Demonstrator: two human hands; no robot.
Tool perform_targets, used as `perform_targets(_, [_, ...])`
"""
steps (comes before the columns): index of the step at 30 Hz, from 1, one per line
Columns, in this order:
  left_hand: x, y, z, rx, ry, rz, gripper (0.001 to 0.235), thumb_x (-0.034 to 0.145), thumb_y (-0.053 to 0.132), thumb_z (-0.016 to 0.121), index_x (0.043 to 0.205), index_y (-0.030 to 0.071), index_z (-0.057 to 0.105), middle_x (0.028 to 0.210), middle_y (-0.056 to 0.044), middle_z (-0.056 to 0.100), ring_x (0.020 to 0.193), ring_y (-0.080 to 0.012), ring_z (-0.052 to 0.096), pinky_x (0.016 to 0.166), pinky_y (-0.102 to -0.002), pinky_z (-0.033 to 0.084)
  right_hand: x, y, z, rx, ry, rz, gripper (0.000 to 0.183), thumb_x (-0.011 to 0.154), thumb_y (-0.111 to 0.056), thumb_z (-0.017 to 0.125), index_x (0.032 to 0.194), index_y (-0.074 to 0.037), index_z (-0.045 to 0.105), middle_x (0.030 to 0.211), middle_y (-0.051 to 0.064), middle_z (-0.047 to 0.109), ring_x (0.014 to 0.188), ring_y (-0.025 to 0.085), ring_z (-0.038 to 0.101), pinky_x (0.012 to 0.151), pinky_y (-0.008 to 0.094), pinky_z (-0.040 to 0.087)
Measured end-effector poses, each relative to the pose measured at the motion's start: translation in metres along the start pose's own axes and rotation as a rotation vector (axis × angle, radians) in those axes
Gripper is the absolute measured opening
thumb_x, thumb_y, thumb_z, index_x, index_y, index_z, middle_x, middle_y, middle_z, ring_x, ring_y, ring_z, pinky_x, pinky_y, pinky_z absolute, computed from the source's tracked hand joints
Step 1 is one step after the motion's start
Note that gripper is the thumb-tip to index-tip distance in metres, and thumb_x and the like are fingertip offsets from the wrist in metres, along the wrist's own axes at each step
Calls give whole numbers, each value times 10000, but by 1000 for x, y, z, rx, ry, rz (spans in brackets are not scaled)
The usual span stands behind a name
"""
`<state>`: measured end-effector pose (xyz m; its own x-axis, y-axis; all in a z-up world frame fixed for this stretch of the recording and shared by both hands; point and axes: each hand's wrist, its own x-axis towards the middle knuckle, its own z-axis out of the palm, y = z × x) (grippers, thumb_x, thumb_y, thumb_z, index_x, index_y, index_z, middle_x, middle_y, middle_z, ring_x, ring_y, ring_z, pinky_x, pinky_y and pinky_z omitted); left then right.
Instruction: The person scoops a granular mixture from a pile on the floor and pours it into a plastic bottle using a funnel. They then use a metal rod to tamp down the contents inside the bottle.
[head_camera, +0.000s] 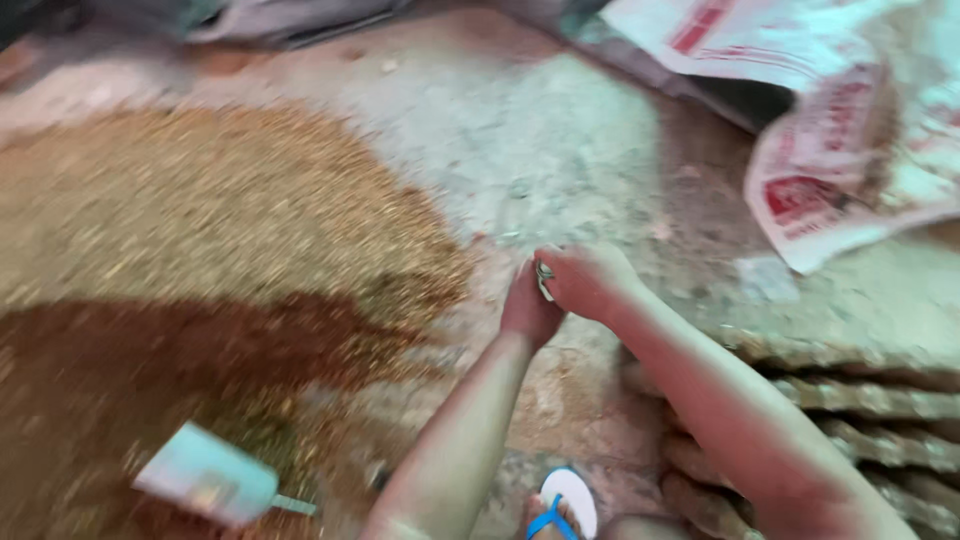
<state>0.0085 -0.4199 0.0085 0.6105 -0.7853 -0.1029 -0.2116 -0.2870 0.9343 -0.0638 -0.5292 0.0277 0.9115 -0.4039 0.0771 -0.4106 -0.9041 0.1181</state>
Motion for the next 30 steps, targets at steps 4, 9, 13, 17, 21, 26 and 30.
perform_targets(4, [-67, 8, -78, -14, 242, 152, 476, 813, 12, 531, 1287, -3, 573, 1176, -252, 607, 1235, -458, 559, 1131, -516, 457, 6, -71, -51, 187, -9, -191, 251, 872, -506, 584, 991, -287, 612, 784, 45, 674, 755, 344, 715, 617, 515, 566])
perform_targets(9, [-161, -6, -200, -55, 366, 125, 518, 848, -48, 662, 1347, -51, 526, 1327, -343, 587, 1302, -522, 520, 1140, -603, 423, 21, -211, -126, 204, -255, -413, 420, 874, -603, 618, 1177, -313, 615, 1032, 32, 721, 952, 299, 737, 792, 466, 602])
perform_targets(13, [-209, -86, -268, -162, 518, 104, 510, 886, -16, 660, 1381, 8, 539, 1374, -257, 612, 1371, -430, 511, 1179, -559, 400, 19, -329, -172, 298, -330, -538, 421, 915, -499, 652, 1238, -231, 614, 1097, 123, 719, 1000, 392, 718, 834, 551, 586])
perform_targets(17, [-280, -140, -328, -9, 646, -147, 412, 948, 165, 674, 1344, 114, 572, 1346, -158, 637, 1325, -365, 565, 1144, -525, 447, 2, -430, -193, 589, -523, -519, 614, 897, -249, 605, 1496, -206, 478, 1276, 138, 694, 1170, 381, 671, 993, 533, 538])
perform_targets(21, [-333, -181, -369, -40, 863, -402, 434, 940, 397, 674, 1316, 190, 611, 1291, -103, 667, 1251, -355, 626, 1112, -495, 479, 13, -486, -96, 733, -485, -368, 636, 855, -308, 582, 1484, -258, 505, 1247, 52, 732, 1220, 343, 642, 1075, 510, 500])
perform_targets(26, [-373, -191, -381, 10, 967, -759, 289, 926, 417, 673, 1179, 283, 631, 1159, -22, 664, 1155, -307, 669, 1070, -455, 490, 39, -531, -51, 533, -498, -333, 410, 956, -479, 563, 1228, -208, 708, 1199, 64, 739, 1179, 295, 675, 1046, 445, 519])
perform_targets(30, [-392, -184, -393, -102, 887, -843, 232, 988, 342, 599, 1161, 192, 639, 1123, -71, 652, 1139, -346, 673, 1020, -480, 517, 72, -582, -38, 446, -478, -274, 371, 966, -416, 502, 1156, -246, 772, 1204, 63, 721, 1189, 327, 652, 1037, 470, 530])
